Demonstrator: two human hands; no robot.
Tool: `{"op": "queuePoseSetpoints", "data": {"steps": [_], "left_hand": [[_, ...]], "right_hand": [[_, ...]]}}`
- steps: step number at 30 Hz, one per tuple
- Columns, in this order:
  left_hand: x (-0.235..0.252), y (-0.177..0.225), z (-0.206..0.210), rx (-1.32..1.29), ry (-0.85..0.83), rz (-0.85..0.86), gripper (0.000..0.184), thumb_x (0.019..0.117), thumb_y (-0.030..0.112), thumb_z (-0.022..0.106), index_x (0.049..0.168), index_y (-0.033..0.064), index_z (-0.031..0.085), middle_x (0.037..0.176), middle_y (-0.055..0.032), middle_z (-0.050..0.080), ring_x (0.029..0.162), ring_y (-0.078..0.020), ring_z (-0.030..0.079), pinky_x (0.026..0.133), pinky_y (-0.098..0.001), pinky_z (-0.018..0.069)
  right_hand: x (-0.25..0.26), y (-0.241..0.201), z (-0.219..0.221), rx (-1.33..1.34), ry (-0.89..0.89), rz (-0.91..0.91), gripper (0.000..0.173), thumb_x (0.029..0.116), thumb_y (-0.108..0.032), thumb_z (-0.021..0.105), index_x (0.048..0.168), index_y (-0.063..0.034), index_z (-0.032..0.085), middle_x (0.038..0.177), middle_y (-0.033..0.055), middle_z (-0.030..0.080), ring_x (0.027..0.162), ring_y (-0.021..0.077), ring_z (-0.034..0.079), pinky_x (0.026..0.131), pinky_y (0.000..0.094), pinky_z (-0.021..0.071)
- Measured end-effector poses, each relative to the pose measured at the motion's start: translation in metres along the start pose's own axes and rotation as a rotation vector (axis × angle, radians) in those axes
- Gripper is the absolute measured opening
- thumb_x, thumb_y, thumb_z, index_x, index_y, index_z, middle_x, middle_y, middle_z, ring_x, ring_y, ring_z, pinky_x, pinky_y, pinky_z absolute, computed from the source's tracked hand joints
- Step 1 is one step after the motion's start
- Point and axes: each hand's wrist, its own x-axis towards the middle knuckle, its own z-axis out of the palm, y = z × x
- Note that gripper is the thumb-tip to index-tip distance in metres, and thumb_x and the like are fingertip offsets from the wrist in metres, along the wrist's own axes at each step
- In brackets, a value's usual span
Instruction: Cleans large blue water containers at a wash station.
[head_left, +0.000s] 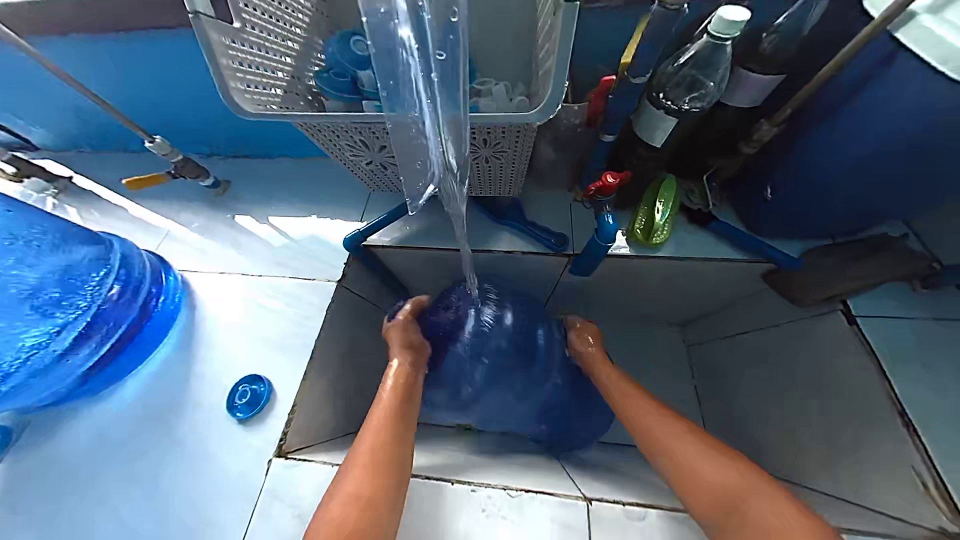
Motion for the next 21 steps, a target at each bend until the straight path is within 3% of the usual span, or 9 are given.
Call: {"op": "queuePoseSetpoints", "data": {"steps": [3,5,7,9,12,15,17,19,21], "left_hand": [[0.000,-0.016,-0.016,-0.166,-0.435,0.046,0.039,0.0694,0.013,0.074,0.108,0.0087,0.066,0.096,-0.0062,0.074,0.088,-0.0156,0.071,0.077,-0.0341,0.0606],[-0.010,-0.017,-0.010,-0.145,-0.148,-0.026,0.027,0.0933,0.009,0.064,0.118,-0.0013,0.059,0.100,-0.0140,0.067,0.091,-0.0224,0.066,0.081,-0.0421,0.0573],[-0.016,-0.010,0.002,-0.089,0.006,-0.084,0.015,0.0945,0.003,0.059,0.109,-0.0001,0.057,0.088,-0.0112,0.064,0.078,-0.0202,0.064,0.072,-0.0398,0.0568],[-0.026,-0.013,-0.005,-0.116,-0.274,-0.004,0.023,0.0802,-0.003,0.059,0.103,0.0021,0.055,0.086,-0.0087,0.067,0.079,-0.0173,0.067,0.072,-0.0357,0.0590],[-0.011,-0.019,-0.024,-0.159,-0.719,0.035,0.058,0.0613,0.022,0.091,0.111,0.0052,0.067,0.106,-0.0099,0.074,0.099,-0.0203,0.071,0.087,-0.0380,0.0599],[0.008,-0.009,-0.021,-0.054,-0.124,-0.015,0.030,0.0952,0.023,0.064,0.113,-0.0006,0.059,0.098,-0.0122,0.067,0.089,-0.0206,0.066,0.080,-0.0400,0.0572],[0.012,0.002,-0.002,0.024,0.211,-0.090,0.034,0.0969,0.018,0.068,0.121,-0.0040,0.059,0.099,-0.0167,0.063,0.087,-0.0243,0.062,0.078,-0.0435,0.0534],[-0.009,0.006,0.003,-0.013,-0.031,-0.006,0.032,0.0863,0.003,0.069,0.116,-0.0020,0.057,0.092,-0.0130,0.064,0.081,-0.0209,0.064,0.071,-0.0394,0.0563],[-0.009,-0.007,-0.012,-0.160,-0.459,0.074,0.044,0.0658,0.011,0.081,0.107,0.0075,0.065,0.093,-0.0046,0.072,0.084,-0.0144,0.070,0.075,-0.0337,0.0611]], "right_hand": [[-0.038,-0.045,0.011,0.119,0.297,-0.352,0.037,0.1063,-0.012,0.044,0.127,0.0125,0.063,0.128,0.0309,0.065,0.126,0.0426,0.060,0.111,0.0540,0.0441],[-0.060,-0.066,0.044,0.063,0.324,-0.802,0.037,0.0988,-0.017,0.056,0.123,0.0071,0.070,0.132,0.0266,0.065,0.131,0.0401,0.059,0.114,0.0521,0.0443],[-0.068,-0.105,0.039,-0.143,0.139,-1.037,0.029,0.0975,-0.021,0.061,0.112,-0.0001,0.075,0.122,0.0225,0.071,0.124,0.0387,0.064,0.109,0.0522,0.0488],[-0.043,-0.151,-0.002,-0.272,-0.260,-0.770,0.030,0.1026,-0.021,0.058,0.119,0.0004,0.071,0.124,0.0222,0.068,0.123,0.0375,0.062,0.104,0.0560,0.0489],[0.037,-0.114,-0.030,0.067,-0.360,-0.323,0.035,0.1064,-0.019,0.056,0.121,0.0117,0.066,0.121,0.0318,0.065,0.115,0.0427,0.062,0.102,0.0580,0.0458],[0.045,0.010,0.003,0.079,-0.170,-0.010,0.045,0.1111,-0.025,0.041,0.135,0.0098,0.057,0.138,0.0328,0.057,0.132,0.0447,0.054,0.112,0.0578,0.0398],[0.024,0.025,0.005,-0.049,-0.140,0.035,0.048,0.1127,-0.023,0.031,0.138,0.0087,0.056,0.143,0.0311,0.055,0.138,0.0437,0.050,0.116,0.0572,0.0364],[0.002,-0.004,-0.006,0.116,-0.025,0.030,0.046,0.1131,-0.020,0.031,0.133,0.0092,0.060,0.137,0.0303,0.060,0.134,0.0406,0.054,0.115,0.0531,0.0376],[-0.018,-0.037,-0.009,0.283,0.170,-0.143,0.041,0.1112,-0.017,0.038,0.125,0.0105,0.065,0.123,0.0297,0.066,0.121,0.0381,0.062,0.108,0.0508,0.0443]]}}
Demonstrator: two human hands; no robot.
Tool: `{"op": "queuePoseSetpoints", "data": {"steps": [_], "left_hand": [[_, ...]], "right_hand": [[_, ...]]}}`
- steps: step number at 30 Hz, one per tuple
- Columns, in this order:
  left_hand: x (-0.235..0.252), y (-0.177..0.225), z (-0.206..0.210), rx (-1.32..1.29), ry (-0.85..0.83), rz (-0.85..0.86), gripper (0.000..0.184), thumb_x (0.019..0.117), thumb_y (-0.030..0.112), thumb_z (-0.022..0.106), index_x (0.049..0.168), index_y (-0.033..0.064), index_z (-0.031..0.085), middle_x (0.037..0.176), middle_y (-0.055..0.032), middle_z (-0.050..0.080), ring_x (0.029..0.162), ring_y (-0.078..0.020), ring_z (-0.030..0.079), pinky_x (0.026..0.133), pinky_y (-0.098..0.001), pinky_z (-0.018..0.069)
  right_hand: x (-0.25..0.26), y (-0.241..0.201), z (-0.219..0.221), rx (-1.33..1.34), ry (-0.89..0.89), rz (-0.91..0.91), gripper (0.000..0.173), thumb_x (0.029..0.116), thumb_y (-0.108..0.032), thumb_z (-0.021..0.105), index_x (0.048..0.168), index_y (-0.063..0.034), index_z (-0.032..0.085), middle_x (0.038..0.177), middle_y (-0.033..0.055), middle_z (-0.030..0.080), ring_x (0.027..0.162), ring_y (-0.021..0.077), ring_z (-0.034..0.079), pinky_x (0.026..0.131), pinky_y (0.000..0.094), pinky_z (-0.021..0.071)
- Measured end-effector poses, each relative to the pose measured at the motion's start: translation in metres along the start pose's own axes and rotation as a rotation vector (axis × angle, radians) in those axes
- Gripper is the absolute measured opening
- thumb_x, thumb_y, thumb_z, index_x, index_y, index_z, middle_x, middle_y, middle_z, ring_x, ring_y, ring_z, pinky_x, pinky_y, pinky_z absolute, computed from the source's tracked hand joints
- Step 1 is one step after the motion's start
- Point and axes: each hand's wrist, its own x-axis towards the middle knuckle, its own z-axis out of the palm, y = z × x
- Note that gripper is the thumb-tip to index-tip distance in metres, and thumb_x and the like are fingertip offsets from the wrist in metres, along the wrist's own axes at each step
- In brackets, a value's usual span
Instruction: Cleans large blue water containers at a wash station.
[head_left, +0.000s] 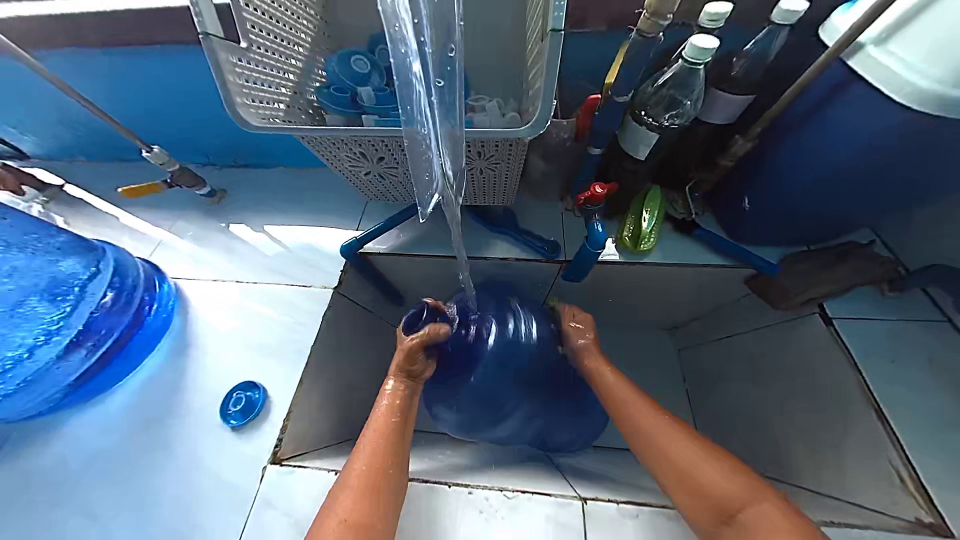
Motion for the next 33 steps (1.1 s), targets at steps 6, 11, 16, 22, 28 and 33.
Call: {"op": "queuePoseSetpoints", "data": {"steps": [6,11,16,22,28,33], "left_hand": [[-0.008,-0.003,0.016,0.045,0.396,-0.087,0.012,0.0942,0.002,0.057,0.106,0.0018,0.055,0.081,-0.0071,0.064,0.073,-0.0159,0.065,0.069,-0.0351,0.0579],[-0.004,-0.006,-0.023,-0.055,-0.187,-0.044,0.054,0.0649,0.021,0.087,0.111,0.0050,0.065,0.104,-0.0092,0.074,0.098,-0.0206,0.072,0.087,-0.0385,0.0605],[0.020,0.008,0.000,0.164,0.635,-0.116,0.022,0.0952,0.012,0.065,0.113,0.0002,0.060,0.090,-0.0121,0.063,0.079,-0.0207,0.062,0.071,-0.0414,0.0543],[-0.007,-0.005,-0.007,-0.010,0.142,-0.048,0.024,0.0913,0.017,0.060,0.112,0.0052,0.059,0.096,-0.0067,0.068,0.089,-0.0167,0.068,0.081,-0.0373,0.0587],[-0.009,-0.002,-0.019,-0.032,-0.077,0.016,0.043,0.0663,0.008,0.075,0.106,0.0068,0.060,0.096,-0.0064,0.073,0.091,-0.0182,0.072,0.083,-0.0369,0.0609],[0.028,-0.012,-0.058,-0.097,-0.051,0.021,0.024,0.0750,0.022,0.069,0.098,0.0150,0.064,0.090,-0.0011,0.074,0.089,-0.0162,0.073,0.083,-0.0352,0.0609]], "right_hand": [[-0.045,-0.088,0.052,-0.404,-0.373,-0.847,0.030,0.0997,-0.020,0.059,0.114,0.0017,0.073,0.119,0.0227,0.070,0.122,0.0383,0.063,0.107,0.0526,0.0480],[0.077,-0.029,0.024,-0.117,-0.512,-0.156,0.039,0.1061,-0.022,0.056,0.125,0.0102,0.065,0.124,0.0317,0.066,0.116,0.0424,0.063,0.104,0.0567,0.0476],[0.035,0.064,-0.001,-0.306,-0.356,0.207,0.045,0.1125,-0.021,0.033,0.139,0.0058,0.057,0.143,0.0288,0.056,0.139,0.0410,0.050,0.116,0.0565,0.0362],[-0.035,-0.020,0.038,0.013,0.025,-0.482,0.037,0.1018,-0.016,0.054,0.127,0.0079,0.067,0.132,0.0245,0.066,0.130,0.0341,0.059,0.114,0.0474,0.0445],[0.029,-0.121,0.038,-0.339,-0.629,-0.447,0.032,0.1030,-0.021,0.061,0.120,0.0045,0.070,0.123,0.0246,0.068,0.122,0.0384,0.062,0.106,0.0585,0.0463],[0.075,0.088,0.010,-0.159,-0.416,0.146,0.039,0.1105,-0.017,0.043,0.137,0.0072,0.058,0.146,0.0260,0.055,0.141,0.0375,0.048,0.119,0.0512,0.0341]]}}
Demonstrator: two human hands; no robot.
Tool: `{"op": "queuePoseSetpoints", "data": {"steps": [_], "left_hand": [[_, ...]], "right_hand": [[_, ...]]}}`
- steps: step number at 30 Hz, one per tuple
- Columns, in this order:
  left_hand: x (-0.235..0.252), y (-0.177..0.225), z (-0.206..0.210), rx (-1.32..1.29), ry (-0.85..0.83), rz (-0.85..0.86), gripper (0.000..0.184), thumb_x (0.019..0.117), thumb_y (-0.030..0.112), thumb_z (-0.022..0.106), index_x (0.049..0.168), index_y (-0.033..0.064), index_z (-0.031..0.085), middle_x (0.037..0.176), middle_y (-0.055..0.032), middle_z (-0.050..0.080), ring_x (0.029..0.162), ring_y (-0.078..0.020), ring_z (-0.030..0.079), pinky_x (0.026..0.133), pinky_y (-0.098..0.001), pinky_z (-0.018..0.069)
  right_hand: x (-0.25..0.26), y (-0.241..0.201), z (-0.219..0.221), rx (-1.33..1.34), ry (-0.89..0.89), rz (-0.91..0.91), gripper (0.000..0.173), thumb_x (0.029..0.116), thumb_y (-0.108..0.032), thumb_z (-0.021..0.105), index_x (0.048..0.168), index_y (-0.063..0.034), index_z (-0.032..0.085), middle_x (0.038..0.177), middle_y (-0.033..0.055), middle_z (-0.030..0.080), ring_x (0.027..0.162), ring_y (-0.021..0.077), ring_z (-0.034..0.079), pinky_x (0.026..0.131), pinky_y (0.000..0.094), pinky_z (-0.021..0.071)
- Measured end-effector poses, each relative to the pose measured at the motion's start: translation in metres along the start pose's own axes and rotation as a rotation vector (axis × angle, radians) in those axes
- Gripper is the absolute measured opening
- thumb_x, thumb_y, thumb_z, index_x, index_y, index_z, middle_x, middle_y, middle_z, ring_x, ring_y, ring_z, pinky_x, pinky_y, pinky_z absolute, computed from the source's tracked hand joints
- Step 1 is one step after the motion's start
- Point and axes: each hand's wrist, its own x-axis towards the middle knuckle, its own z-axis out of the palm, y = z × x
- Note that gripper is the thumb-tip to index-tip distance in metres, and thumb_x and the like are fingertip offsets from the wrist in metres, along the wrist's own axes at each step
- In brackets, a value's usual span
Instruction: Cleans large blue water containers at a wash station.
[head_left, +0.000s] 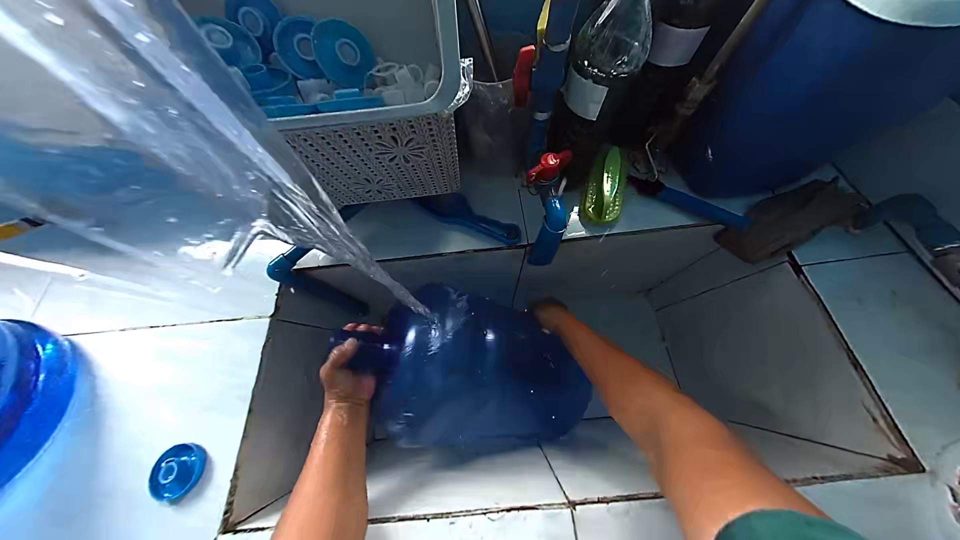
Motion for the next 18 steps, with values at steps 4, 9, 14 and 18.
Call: {"op": "queuePoseSetpoints", "data": {"steps": [4,9,14,18], "left_hand": [[0.008,-0.028,0.024,0.436,0.489,-0.196,0.021,0.1068,0.019,0.042,0.107,0.0023,0.056,0.087,-0.0081,0.065,0.079,-0.0163,0.065,0.073,-0.0342,0.0561],[-0.049,-0.095,0.077,0.567,0.126,-0.791,0.062,0.1109,0.051,0.023,0.147,0.0063,0.047,0.138,-0.0201,0.058,0.125,-0.0303,0.058,0.102,-0.0523,0.0487],[-0.074,-0.158,0.081,0.532,0.095,-0.888,0.073,0.1107,0.052,0.015,0.153,-0.0028,0.036,0.158,-0.0281,0.036,0.148,-0.0375,0.035,0.119,-0.0571,0.0306],[-0.064,-0.158,0.047,0.625,0.174,-1.007,0.076,0.1097,0.055,0.009,0.155,-0.0011,0.034,0.157,-0.0304,0.036,0.144,-0.0421,0.038,0.113,-0.0602,0.0346]], "right_hand": [[-0.038,0.063,-0.031,-0.047,0.104,0.228,0.043,0.1122,-0.020,0.038,0.142,0.0061,0.055,0.146,0.0285,0.053,0.141,0.0407,0.048,0.118,0.0542,0.0337],[-0.122,0.118,-0.088,-0.002,0.399,0.486,0.043,0.1118,-0.021,0.037,0.136,0.0103,0.055,0.138,0.0337,0.055,0.129,0.0439,0.054,0.107,0.0601,0.0431],[-0.191,0.071,-0.107,0.008,0.760,0.359,0.047,0.1115,-0.025,0.042,0.140,0.0106,0.053,0.141,0.0361,0.053,0.135,0.0448,0.050,0.114,0.0580,0.0355],[-0.209,0.021,-0.067,-0.123,0.873,0.009,0.041,0.1076,-0.016,0.048,0.133,0.0140,0.058,0.127,0.0375,0.063,0.123,0.0487,0.061,0.108,0.0585,0.0432]]}}
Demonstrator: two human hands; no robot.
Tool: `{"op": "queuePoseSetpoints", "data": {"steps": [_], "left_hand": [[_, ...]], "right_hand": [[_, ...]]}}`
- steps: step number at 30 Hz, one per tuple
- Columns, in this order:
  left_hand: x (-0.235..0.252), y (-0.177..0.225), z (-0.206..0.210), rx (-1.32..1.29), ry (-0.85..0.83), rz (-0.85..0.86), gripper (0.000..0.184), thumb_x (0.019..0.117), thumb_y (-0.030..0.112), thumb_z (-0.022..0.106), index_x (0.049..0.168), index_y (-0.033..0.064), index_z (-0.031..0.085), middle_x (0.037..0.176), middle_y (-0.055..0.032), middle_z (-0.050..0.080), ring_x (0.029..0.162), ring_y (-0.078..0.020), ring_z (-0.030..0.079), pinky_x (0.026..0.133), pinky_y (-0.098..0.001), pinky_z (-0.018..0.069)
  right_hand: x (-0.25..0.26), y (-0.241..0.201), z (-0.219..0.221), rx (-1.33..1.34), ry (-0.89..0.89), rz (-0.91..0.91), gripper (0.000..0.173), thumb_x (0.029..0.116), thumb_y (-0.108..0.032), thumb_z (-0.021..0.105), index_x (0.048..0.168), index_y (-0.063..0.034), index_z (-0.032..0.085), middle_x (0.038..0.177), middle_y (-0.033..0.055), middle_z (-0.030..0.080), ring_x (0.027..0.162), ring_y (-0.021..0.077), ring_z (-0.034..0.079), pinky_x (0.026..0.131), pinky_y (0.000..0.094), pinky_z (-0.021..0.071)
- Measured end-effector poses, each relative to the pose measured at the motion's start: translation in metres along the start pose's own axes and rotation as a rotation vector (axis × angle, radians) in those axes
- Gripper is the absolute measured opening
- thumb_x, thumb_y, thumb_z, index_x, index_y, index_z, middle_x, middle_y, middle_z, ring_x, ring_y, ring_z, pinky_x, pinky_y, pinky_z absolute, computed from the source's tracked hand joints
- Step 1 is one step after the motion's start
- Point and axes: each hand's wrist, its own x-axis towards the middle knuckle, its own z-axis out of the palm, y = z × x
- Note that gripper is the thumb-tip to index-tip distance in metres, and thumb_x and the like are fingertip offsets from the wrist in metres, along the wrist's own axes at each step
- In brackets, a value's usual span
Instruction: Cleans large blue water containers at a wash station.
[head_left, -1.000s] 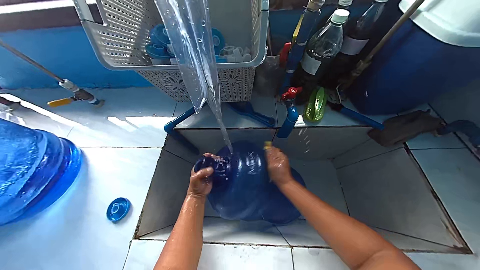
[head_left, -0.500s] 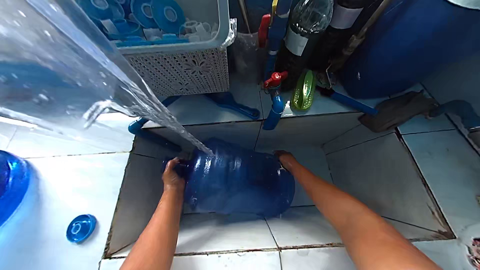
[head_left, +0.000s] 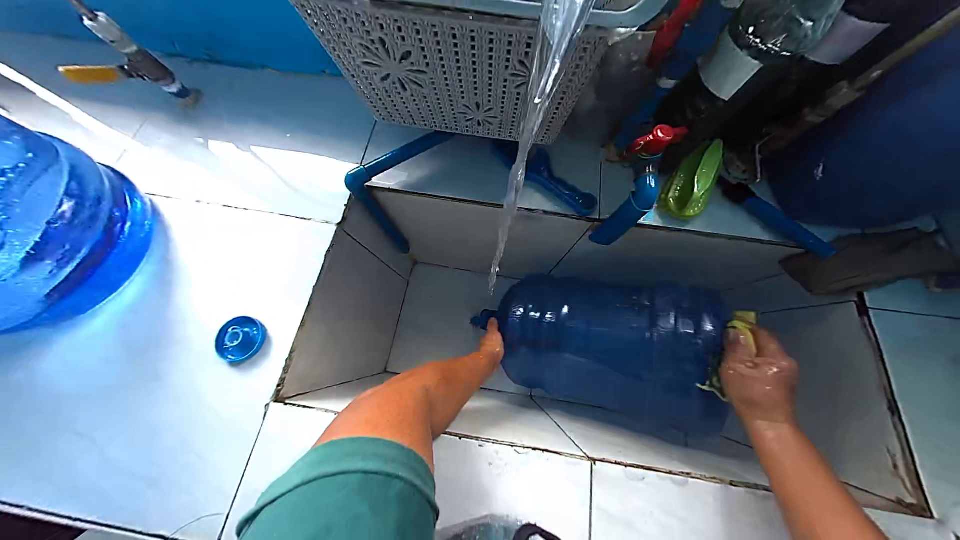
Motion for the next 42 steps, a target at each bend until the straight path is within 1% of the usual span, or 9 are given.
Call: {"op": "queuePoseSetpoints", "data": {"steps": [7,13,16,20,24,28,36,40,42], "left_hand": [[-0.082,0.116,-0.084,0.490,-0.007,0.289,0.063,0.1133,0.043,0.024,0.151,-0.0045,0.040,0.154,-0.0294,0.041,0.142,-0.0422,0.042,0.116,-0.0554,0.0335],[-0.204,0.208,-0.055,0.854,-0.362,0.855,0.046,0.1025,0.020,0.053,0.143,-0.0020,0.049,0.138,-0.0200,0.056,0.128,-0.0276,0.054,0.109,-0.0448,0.0426],[-0.200,0.185,-0.052,0.944,-0.240,0.889,0.086,0.0775,0.011,0.086,0.151,0.0009,0.042,0.140,-0.0261,0.055,0.127,-0.0372,0.056,0.107,-0.0534,0.0469],[-0.206,0.140,-0.045,0.643,-0.236,0.921,0.090,0.0711,0.010,0.087,0.148,0.0005,0.041,0.131,-0.0221,0.061,0.118,-0.0280,0.063,0.101,-0.0452,0.0536],[-0.219,0.119,-0.053,0.582,-0.104,0.956,0.093,0.0732,0.020,0.086,0.150,-0.0022,0.038,0.143,-0.0211,0.052,0.132,-0.0245,0.053,0.111,-0.0399,0.0449],[-0.225,0.105,-0.060,0.536,-0.019,0.919,0.102,0.0721,0.016,0.085,0.156,0.0000,0.028,0.150,-0.0239,0.045,0.137,-0.0284,0.049,0.113,-0.0420,0.0428],[-0.233,0.066,-0.068,0.417,0.100,0.906,0.107,0.0773,0.025,0.082,0.158,-0.0013,0.018,0.156,-0.0267,0.037,0.140,-0.0308,0.045,0.115,-0.0428,0.0404],[-0.226,0.106,-0.062,0.496,0.155,0.893,0.069,0.0932,0.046,0.066,0.127,-0.0128,0.053,0.122,-0.0318,0.059,0.114,-0.0390,0.060,0.099,-0.0542,0.0485],[-0.209,0.164,-0.070,0.717,-0.007,0.825,0.066,0.1035,0.051,0.053,0.130,-0.0099,0.055,0.124,-0.0315,0.062,0.117,-0.0418,0.061,0.102,-0.0595,0.0472]], "right_hand": [[-0.083,-0.102,0.040,-0.043,0.134,-0.668,0.040,0.0980,-0.027,0.055,0.117,0.0030,0.074,0.102,0.0253,0.074,0.092,0.0409,0.073,0.079,0.0503,0.0606],[-0.131,-0.144,0.065,0.338,-0.226,-1.211,0.033,0.1020,-0.027,0.055,0.122,-0.0067,0.072,0.139,0.0229,0.062,0.139,0.0403,0.052,0.118,0.0520,0.0394],[-0.079,-0.134,0.057,0.203,-0.173,-1.031,0.032,0.0995,-0.012,0.052,0.121,0.0011,0.072,0.142,0.0212,0.062,0.137,0.0381,0.055,0.114,0.0561,0.0424],[-0.008,-0.164,0.070,0.060,-0.179,-0.579,0.041,0.1046,-0.012,0.047,0.140,0.0055,0.057,0.155,0.0241,0.047,0.151,0.0419,0.033,0.125,0.0565,0.0243],[-0.026,-0.219,0.073,0.201,-0.348,-0.771,0.032,0.1012,-0.006,0.051,0.125,0.0033,0.070,0.134,0.0240,0.065,0.134,0.0376,0.055,0.117,0.0503,0.0402],[0.012,-0.210,0.064,-0.035,-0.324,-0.358,0.037,0.1084,-0.017,0.043,0.127,0.0080,0.063,0.135,0.0307,0.059,0.129,0.0453,0.056,0.107,0.0608,0.0448],[-0.013,-0.207,0.068,0.026,-0.246,-0.681,0.034,0.1025,-0.006,0.051,0.132,0.0057,0.064,0.138,0.0267,0.060,0.133,0.0432,0.054,0.114,0.0566,0.0406],[-0.074,-0.190,0.082,0.088,-0.178,-0.613,0.048,0.1017,-0.008,0.046,0.146,0.0113,0.048,0.155,0.0312,0.043,0.150,0.0422,0.035,0.125,0.0519,0.0262],[-0.136,-0.174,0.079,0.290,-0.229,-0.910,0.038,0.0971,-0.003,0.051,0.131,0.0072,0.065,0.140,0.0248,0.061,0.139,0.0382,0.053,0.118,0.0474,0.0411]]}}
